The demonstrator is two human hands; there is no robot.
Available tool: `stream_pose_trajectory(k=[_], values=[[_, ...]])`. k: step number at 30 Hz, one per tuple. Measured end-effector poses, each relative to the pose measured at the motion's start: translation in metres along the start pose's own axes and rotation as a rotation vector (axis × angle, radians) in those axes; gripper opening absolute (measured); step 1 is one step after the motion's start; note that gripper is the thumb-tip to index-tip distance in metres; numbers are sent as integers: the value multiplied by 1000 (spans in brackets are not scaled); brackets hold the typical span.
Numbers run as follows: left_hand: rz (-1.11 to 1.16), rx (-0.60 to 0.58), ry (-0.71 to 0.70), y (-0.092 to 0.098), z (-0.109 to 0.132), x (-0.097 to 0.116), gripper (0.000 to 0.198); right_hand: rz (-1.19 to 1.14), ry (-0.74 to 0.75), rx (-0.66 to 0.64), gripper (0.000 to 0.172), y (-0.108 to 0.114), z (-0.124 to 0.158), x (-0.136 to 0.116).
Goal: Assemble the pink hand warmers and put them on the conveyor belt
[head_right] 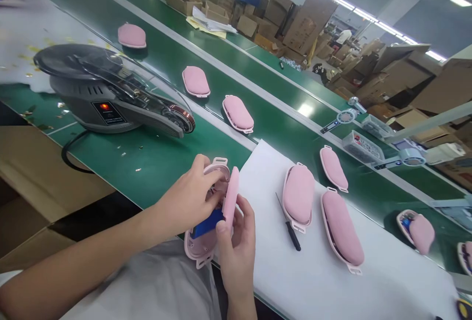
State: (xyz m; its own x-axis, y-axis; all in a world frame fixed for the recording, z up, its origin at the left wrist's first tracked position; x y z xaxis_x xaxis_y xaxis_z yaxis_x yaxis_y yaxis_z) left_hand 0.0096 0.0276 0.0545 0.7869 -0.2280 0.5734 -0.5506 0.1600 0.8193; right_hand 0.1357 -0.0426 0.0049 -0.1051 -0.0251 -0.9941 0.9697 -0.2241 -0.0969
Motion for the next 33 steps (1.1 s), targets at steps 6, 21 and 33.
stream_pose_trajectory(k=[6,21,33], values=[[138,199,18,-6,8,1,62,90,118,39,59,8,9,19],[906,-60,-113,-20,-1,-13,54,-38,128,29,46,16,12,9],[1592,-224,-25,-64,-7,-5,84,108,144,-14,47,18,9,0]])
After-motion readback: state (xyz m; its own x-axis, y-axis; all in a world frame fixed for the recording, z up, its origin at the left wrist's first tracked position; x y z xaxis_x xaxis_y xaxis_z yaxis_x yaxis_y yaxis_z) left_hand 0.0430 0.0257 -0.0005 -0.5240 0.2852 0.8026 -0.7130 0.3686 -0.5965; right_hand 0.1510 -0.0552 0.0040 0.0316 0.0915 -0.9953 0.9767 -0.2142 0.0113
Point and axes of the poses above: each hand's wrist, its own z-axis away from the middle knuckle, its own y-axis out of the back of the hand, x = y × z, the point moved 4 cm from there along -z, towards the middle knuckle, and after that the axes turned 8 degrees about -z, right-handed, at the moved point
